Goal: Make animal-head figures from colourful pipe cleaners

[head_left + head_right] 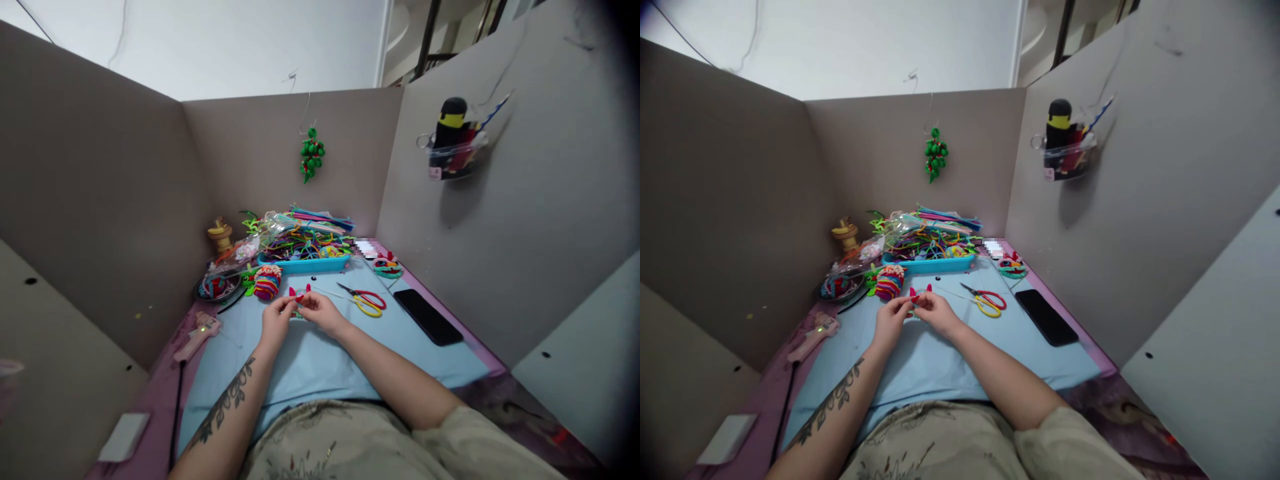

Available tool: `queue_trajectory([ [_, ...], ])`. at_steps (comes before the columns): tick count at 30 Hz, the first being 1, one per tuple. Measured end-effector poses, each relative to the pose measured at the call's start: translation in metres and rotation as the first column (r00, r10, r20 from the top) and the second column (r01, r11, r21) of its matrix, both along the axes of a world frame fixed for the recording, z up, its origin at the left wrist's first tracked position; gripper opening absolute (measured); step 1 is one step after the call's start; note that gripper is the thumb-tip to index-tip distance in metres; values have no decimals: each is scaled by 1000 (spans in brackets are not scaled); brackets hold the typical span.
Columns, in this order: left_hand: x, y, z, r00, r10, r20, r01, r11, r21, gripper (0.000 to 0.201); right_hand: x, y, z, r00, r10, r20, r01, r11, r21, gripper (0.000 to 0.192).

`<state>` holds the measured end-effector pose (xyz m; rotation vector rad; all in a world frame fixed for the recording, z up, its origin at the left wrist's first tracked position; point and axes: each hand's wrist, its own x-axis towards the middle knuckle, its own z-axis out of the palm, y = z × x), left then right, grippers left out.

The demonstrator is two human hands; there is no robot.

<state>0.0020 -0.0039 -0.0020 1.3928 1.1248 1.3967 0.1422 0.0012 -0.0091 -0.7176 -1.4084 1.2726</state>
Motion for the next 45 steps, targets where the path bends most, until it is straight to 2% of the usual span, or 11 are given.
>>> queue_trajectory([
  [3,2,0,0,995,-7,95,13,998,-63,31,0,1,-1,993,-91,77,87,995,54,18],
  [6,4,0,1,968,-51,246,95,981,-168,32,2,1,2,979,-150,137,140,987,81,14],
  [10,6,-1,5,902,-122,414,253,927,-278,27,3,1,9,987,-126,97,124,992,22,13],
  [13,6,-1,9,869,-129,477,315,888,-334,19,3,2,12,994,-92,59,95,994,-48,13],
  [19,4,-2,10,859,-146,492,365,847,-386,10,6,7,7,997,-45,60,48,998,-45,13],
  [27,5,-3,7,861,-221,457,398,854,-335,15,14,13,3,998,55,36,-51,993,-110,23],
  [37,3,-10,15,804,-318,503,522,784,-337,24,9,11,-1,979,138,-153,-169,961,-217,28],
  [41,3,-10,13,811,-350,469,522,796,-308,26,9,9,3,986,93,-142,-118,976,-181,27],
  [45,5,-9,12,844,-325,427,469,833,-292,30,10,8,5,996,69,-62,-77,987,-138,24],
])
